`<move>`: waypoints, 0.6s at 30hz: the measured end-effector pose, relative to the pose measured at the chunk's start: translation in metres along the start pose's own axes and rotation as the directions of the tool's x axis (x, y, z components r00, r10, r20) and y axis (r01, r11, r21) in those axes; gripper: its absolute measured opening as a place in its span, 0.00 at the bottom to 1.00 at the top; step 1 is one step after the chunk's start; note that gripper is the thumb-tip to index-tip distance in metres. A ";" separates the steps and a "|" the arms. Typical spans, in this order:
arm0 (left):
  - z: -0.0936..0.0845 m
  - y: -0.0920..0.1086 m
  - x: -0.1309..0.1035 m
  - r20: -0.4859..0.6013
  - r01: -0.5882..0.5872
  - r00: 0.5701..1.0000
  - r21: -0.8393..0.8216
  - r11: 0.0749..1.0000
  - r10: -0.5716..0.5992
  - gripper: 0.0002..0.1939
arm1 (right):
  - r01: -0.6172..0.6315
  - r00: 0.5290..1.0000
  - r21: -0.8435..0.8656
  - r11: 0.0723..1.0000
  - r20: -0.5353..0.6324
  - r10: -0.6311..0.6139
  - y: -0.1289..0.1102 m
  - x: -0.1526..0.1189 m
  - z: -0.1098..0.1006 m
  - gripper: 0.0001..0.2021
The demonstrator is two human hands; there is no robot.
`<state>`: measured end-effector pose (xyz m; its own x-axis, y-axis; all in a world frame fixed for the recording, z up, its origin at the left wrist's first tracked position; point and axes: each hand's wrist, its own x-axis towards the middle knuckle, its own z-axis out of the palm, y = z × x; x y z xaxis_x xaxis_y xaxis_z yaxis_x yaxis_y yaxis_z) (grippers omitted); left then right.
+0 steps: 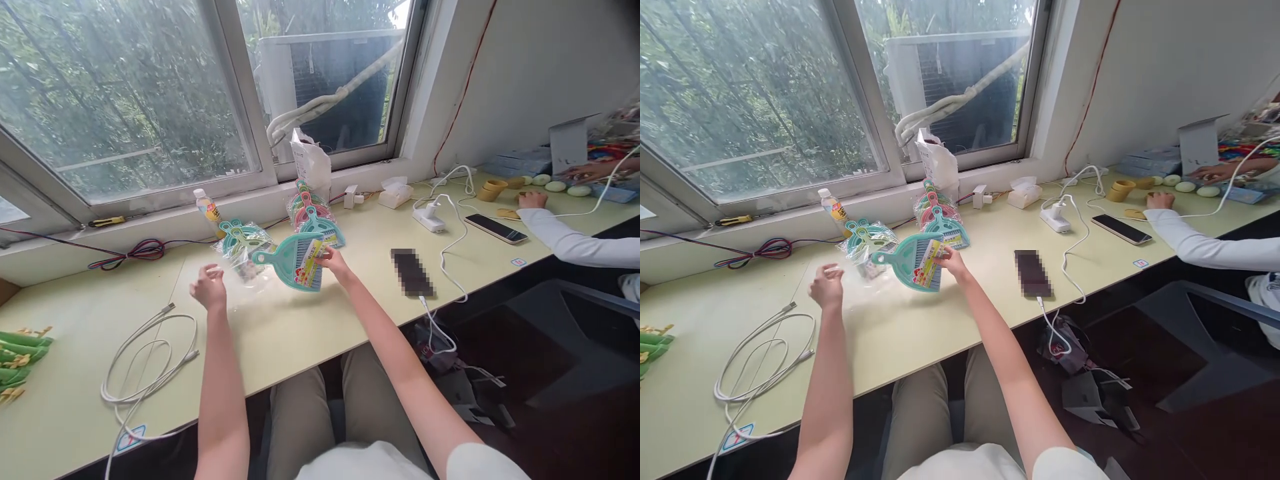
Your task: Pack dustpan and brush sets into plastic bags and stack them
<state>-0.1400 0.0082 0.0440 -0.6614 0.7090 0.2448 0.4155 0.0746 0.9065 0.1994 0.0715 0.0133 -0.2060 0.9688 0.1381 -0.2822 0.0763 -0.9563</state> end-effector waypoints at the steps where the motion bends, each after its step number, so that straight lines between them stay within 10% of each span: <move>1: -0.013 -0.004 0.003 -0.116 0.001 0.993 0.155 0.988 0.018 0.16 | 0.012 0.999 0.040 0.999 -0.034 -0.011 -0.001 0.000 -0.002 0.26; 5: -0.031 -0.004 0.004 -0.341 -0.117 0.888 0.480 0.869 0.308 0.30 | -0.008 0.997 0.174 0.985 -0.077 0.022 0.001 0.002 -0.004 0.27; 9: 0.020 0.017 -0.026 -0.033 -0.410 0.911 0.013 0.912 0.411 0.23 | -0.068 0.997 0.122 0.990 -0.026 0.071 0.002 0.001 0.008 0.23; 12: 0.075 0.023 -0.058 0.448 0.044 0.882 -0.384 0.922 0.144 0.30 | -0.113 0.994 0.001 0.994 0.000 0.113 0.003 -0.001 0.015 0.16; 18: 0.121 -0.005 -0.072 0.444 0.306 0.893 -0.480 0.822 -0.073 0.22 | -0.154 0.973 -0.304 0.940 -0.210 0.092 0.004 0.010 -0.011 0.10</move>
<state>-0.0191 0.0414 -0.0196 -0.3436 0.9391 0.0000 -0.1603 -0.0587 0.9853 0.2063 0.0835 0.0085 -0.0292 0.9995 -0.0076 0.0509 -0.0062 -0.9987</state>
